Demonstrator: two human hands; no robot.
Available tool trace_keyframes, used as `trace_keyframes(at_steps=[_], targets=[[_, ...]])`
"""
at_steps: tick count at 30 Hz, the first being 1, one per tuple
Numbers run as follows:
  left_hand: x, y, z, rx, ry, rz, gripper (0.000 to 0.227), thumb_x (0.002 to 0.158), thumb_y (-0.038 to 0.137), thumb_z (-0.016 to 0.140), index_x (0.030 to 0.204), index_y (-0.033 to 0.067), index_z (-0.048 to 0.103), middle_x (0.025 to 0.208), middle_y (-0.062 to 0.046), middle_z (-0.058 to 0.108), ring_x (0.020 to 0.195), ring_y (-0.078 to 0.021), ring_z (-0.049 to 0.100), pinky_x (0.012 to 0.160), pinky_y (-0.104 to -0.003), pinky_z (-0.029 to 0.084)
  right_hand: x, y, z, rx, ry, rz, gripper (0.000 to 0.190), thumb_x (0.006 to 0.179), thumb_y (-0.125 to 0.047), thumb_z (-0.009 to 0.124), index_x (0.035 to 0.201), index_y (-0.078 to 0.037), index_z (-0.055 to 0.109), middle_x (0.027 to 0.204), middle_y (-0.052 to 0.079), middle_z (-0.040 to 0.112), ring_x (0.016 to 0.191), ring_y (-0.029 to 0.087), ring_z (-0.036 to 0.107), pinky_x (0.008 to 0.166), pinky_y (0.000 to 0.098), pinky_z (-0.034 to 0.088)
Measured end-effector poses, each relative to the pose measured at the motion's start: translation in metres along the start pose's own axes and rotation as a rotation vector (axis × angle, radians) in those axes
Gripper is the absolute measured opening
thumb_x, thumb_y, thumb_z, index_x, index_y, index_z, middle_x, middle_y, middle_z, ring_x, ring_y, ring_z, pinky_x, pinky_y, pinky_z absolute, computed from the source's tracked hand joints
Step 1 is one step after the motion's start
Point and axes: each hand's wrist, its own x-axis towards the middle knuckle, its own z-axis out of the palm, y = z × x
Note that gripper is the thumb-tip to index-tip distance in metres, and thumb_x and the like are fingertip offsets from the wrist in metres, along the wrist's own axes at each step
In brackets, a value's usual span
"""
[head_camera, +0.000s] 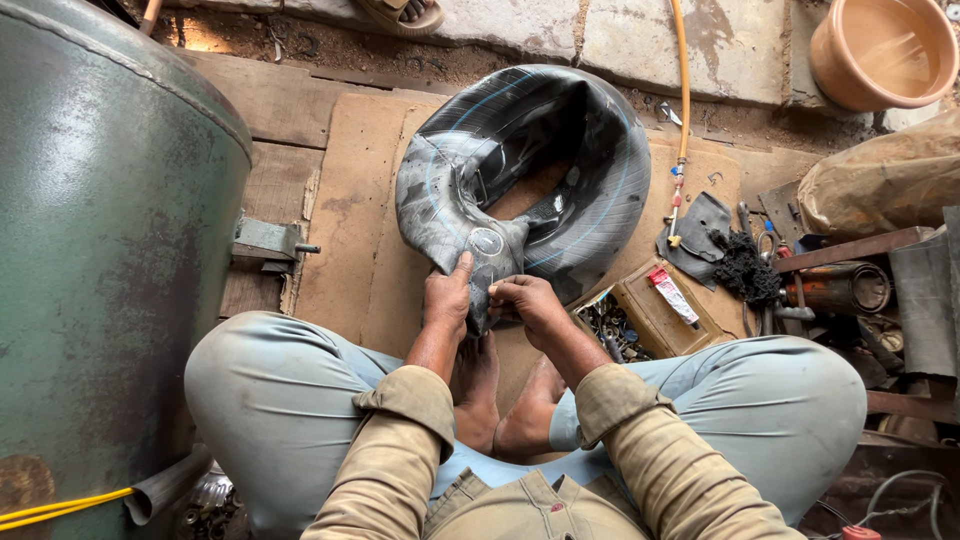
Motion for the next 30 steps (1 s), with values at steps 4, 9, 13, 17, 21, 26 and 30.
trace_keyframes(at_steps=[4, 9, 13, 17, 21, 26, 30], targets=[[0.001, -0.003, -0.001, 0.01, -0.006, 0.012, 0.04, 0.096, 0.023, 0.07, 0.124, -0.0051, 0.068, 0.112, -0.01, 0.074, 0.095, -0.0169, 0.068, 0.085, -0.032, 0.054, 0.002, 0.001, 0.0, -0.008, -0.002, 0.005, 0.012, 0.085, -0.011, 0.076, 0.089, -0.002, 0.07, 0.079, 0.007, 0.07, 0.069, 0.018, 0.069, 0.071, 0.0311, 0.057], [0.0, -0.003, -0.001, -0.011, -0.018, 0.01, 0.039, 0.096, 0.023, 0.07, 0.124, -0.0042, 0.067, 0.111, -0.009, 0.074, 0.093, -0.0167, 0.067, 0.083, -0.032, 0.053, 0.003, 0.0, 0.0, -0.022, -0.001, 0.023, 0.011, 0.084, -0.011, 0.076, 0.086, -0.003, 0.07, 0.077, 0.006, 0.069, 0.068, 0.018, 0.069, 0.07, 0.0303, 0.056], [-0.001, -0.001, -0.001, 0.001, -0.009, 0.004, 0.039, 0.096, 0.023, 0.07, 0.123, -0.0043, 0.068, 0.111, -0.009, 0.074, 0.093, -0.0168, 0.067, 0.084, -0.032, 0.054, 0.004, -0.002, 0.0, -0.03, -0.002, 0.038, 0.01, 0.084, -0.011, 0.076, 0.085, -0.003, 0.069, 0.077, 0.006, 0.069, 0.068, 0.018, 0.068, 0.07, 0.0304, 0.055], [-0.004, 0.003, 0.001, 0.012, -0.005, -0.007, 0.039, 0.096, 0.024, 0.07, 0.124, -0.0037, 0.067, 0.11, -0.009, 0.074, 0.093, -0.0169, 0.067, 0.084, -0.032, 0.053, 0.002, -0.005, 0.001, -0.033, -0.009, 0.052, 0.01, 0.083, -0.011, 0.075, 0.085, -0.003, 0.069, 0.077, 0.006, 0.068, 0.067, 0.018, 0.068, 0.07, 0.0308, 0.056], [-0.007, 0.01, 0.002, 0.036, 0.009, -0.058, 0.04, 0.096, 0.024, 0.068, 0.125, -0.003, 0.066, 0.111, -0.01, 0.074, 0.094, -0.0171, 0.067, 0.084, -0.032, 0.054, -0.003, -0.013, 0.004, -0.042, -0.006, 0.071, 0.01, 0.083, -0.011, 0.075, 0.085, -0.003, 0.07, 0.077, 0.006, 0.068, 0.067, 0.018, 0.068, 0.071, 0.031, 0.057], [-0.011, 0.014, 0.004, 0.034, 0.002, -0.054, 0.041, 0.096, 0.025, 0.068, 0.126, -0.003, 0.066, 0.111, -0.01, 0.074, 0.094, -0.0174, 0.067, 0.084, -0.033, 0.054, -0.005, -0.016, 0.005, -0.041, -0.01, 0.081, 0.009, 0.084, -0.011, 0.074, 0.084, -0.003, 0.069, 0.076, 0.005, 0.066, 0.067, 0.018, 0.067, 0.07, 0.0308, 0.056], [-0.011, 0.013, 0.004, 0.03, -0.002, -0.041, 0.041, 0.096, 0.025, 0.068, 0.126, -0.0029, 0.065, 0.112, -0.01, 0.073, 0.095, -0.0172, 0.067, 0.085, -0.032, 0.054, -0.001, -0.014, 0.002, -0.033, -0.024, 0.076, 0.007, 0.084, -0.009, 0.073, 0.083, -0.003, 0.07, 0.075, 0.006, 0.066, 0.065, 0.018, 0.066, 0.067, 0.0308, 0.055]])
